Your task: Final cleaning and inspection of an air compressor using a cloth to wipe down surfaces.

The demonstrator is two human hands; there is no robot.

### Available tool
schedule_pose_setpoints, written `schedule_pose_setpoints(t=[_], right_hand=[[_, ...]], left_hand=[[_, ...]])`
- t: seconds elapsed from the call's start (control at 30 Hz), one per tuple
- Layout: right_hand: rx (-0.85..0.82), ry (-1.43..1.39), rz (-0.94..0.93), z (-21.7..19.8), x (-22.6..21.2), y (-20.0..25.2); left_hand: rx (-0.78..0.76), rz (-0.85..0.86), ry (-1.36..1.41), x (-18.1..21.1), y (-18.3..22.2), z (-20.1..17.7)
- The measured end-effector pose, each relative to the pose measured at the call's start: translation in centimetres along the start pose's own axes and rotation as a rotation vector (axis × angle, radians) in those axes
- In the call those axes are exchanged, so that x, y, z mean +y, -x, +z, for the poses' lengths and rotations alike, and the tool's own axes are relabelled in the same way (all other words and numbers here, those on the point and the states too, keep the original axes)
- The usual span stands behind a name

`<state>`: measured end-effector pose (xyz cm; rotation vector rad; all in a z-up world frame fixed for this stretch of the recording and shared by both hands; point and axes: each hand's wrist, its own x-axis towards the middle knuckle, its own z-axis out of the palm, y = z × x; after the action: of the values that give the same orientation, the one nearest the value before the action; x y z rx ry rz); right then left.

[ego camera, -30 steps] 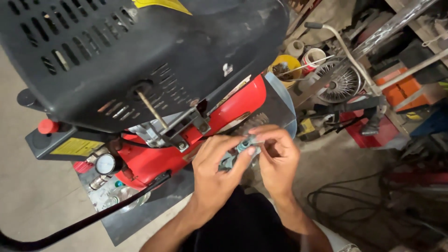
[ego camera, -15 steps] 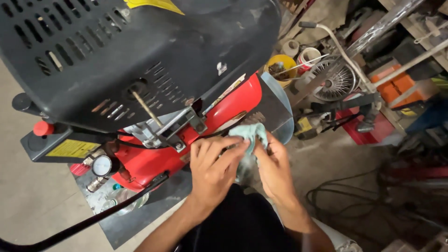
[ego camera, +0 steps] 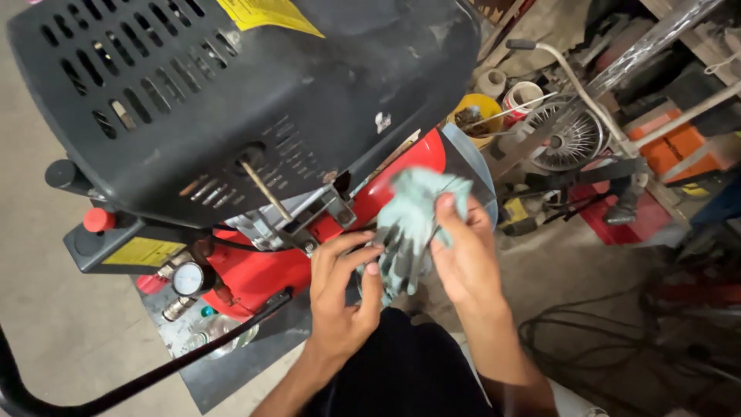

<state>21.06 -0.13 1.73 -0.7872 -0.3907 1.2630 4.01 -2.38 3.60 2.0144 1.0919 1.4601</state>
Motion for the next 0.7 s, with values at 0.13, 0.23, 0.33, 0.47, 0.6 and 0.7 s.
schedule_pose_setpoints(t=[0.13, 0.23, 0.33, 0.47, 0.6, 0.7], right_hand=[[0.196, 0.052, -0.653, 3.6, 1.2, -4.4], [0.355, 0.769, -1.066, 7.6, 1.8, -5.7], [0.249, 0.784, -1.182, 8.6, 3.0, -6.6], [0.345, 0.855, -1.089, 9.8, 3.3, -5.8], [0.254, 0.923, -1.115, 9.9, 5.4, -4.1], [0.225, 0.799, -1.071, 8.9, 3.2, -7.1]], left_hand=[[0.05, -0.074, 0.045, -0.6, 0.5, -0.3], [0.223, -0.093, -0.082, -1.2, 1.0, -0.9], [0.449, -0.053, -0.136, -3.9, 2.4, -2.0], [0.604, -0.107, -0.192, -4.1, 1.1, -3.2], [0.608, -0.103, -0.174, -5.2, 0.7, -3.5], [0.587, -0.109, -0.155, -5.0, 0.8, -3.3]])
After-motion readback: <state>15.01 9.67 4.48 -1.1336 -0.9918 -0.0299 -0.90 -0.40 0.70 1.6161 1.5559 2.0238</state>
